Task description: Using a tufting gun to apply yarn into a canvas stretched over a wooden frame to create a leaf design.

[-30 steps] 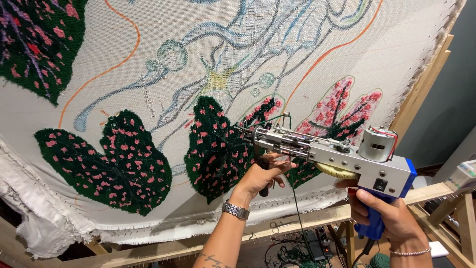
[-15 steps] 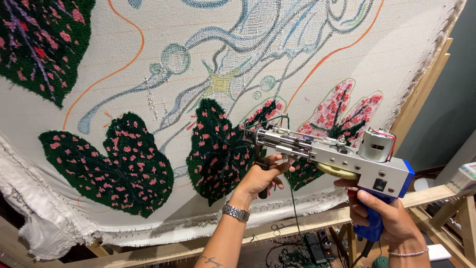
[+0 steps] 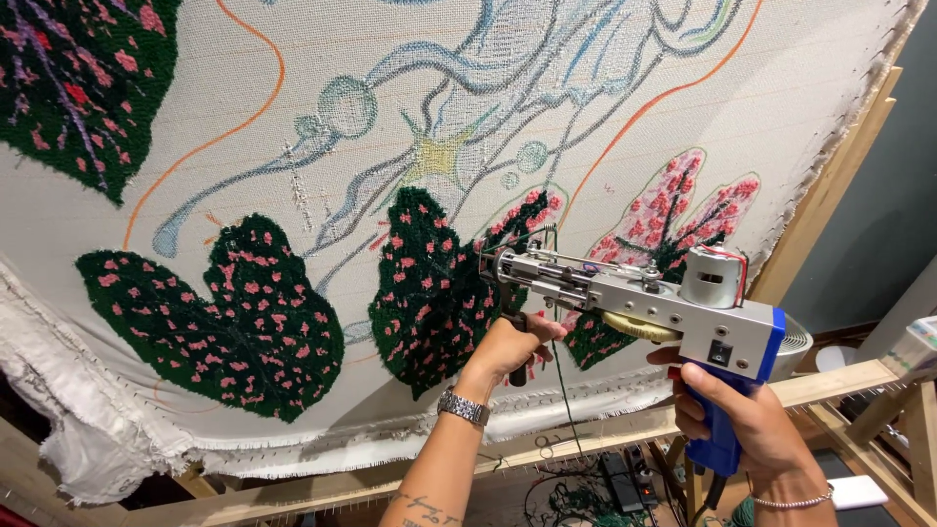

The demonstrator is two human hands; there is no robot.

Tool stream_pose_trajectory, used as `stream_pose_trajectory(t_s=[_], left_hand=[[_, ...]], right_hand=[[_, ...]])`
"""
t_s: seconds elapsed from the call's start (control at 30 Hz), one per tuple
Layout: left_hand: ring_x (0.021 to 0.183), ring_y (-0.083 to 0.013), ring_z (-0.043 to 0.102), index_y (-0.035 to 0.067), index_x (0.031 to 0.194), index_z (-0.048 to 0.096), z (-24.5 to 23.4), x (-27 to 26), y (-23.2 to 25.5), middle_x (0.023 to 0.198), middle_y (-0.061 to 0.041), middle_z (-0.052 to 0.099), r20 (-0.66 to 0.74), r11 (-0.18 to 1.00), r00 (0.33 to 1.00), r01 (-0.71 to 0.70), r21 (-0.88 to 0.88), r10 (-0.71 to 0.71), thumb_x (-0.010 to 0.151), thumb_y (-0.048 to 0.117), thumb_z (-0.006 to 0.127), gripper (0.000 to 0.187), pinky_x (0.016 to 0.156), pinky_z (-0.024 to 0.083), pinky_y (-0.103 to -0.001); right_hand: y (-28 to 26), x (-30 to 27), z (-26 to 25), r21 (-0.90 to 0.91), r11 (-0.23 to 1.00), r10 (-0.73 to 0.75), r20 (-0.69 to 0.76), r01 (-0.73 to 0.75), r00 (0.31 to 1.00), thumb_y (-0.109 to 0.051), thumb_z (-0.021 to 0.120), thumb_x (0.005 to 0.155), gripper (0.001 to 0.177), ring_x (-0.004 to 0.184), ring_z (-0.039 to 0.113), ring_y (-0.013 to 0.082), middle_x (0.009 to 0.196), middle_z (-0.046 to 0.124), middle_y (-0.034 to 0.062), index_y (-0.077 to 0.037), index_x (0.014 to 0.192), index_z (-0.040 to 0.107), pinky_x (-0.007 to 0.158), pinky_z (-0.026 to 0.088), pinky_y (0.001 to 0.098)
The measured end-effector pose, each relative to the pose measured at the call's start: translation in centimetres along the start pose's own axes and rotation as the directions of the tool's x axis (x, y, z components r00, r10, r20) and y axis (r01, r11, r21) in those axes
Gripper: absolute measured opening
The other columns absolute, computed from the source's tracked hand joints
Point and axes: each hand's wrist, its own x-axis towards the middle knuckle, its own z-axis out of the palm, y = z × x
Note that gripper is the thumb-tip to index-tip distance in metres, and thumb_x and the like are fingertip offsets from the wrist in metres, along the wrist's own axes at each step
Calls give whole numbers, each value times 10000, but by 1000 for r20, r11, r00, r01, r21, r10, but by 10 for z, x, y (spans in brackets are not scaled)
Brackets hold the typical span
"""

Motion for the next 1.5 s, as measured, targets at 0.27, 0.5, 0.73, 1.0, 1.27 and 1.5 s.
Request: stream_pose_trajectory(t_s=[0.27,0.5,0.73,1.0,1.27,1.5], left_hand=[[686,-101,686,40,983,814,-5,15,-13,1014,-56,800,-32,998,999,6,68,-4,961,136,668,176,575,509,-257],[704,-155,697,0,1018,790,-3,2,14,956,-94,788,-55,996,996,68,62,-64,945,227,741,244,577,515,-288],[820,-67,791,10,1047,814,-18,40,-29,984,-56,825,-50,998,998,-42,-55,40,894,54,661,221,562,601,-300],[653,-128,717,96,1102,798,-43,37,-7,1002,-54,808,-65,995,994,87,44,-84,882,449,728,421,491,419,-251],[642,-147,716,79,1135,774,-52,27,8,1066,-41,808,-134,991,983,131,41,-125,888,448,749,445,455,385,-254],[728,-147,755,3,1139,783,-44,28,1,1138,-121,787,-165,999,986,4,-42,-11,825,413,828,519,455,492,-284]], right_hand=[[-4,0,12,17,1000,2,74,-3,997,-250,734,838,519,526,392,93,652,427,-15,106,1212,686,421,331,273],[-6,0,21,40,999,-15,107,10,994,-241,722,856,509,518,401,87,630,437,-5,108,1222,671,419,333,272],[-7,-7,41,-10,999,-41,82,42,996,-250,707,880,435,515,425,102,638,484,12,56,1188,698,427,346,272],[14,-6,79,-93,992,-83,-18,81,996,-237,746,850,323,492,499,132,636,530,18,13,1051,710,421,384,296],[26,6,76,-448,887,-149,-59,108,987,-218,803,831,268,501,561,152,620,611,51,18,897,694,457,458,310],[24,11,63,-98,987,-121,33,124,992,-236,756,844,277,495,515,147,629,544,40,14,939,684,412,414,314]])
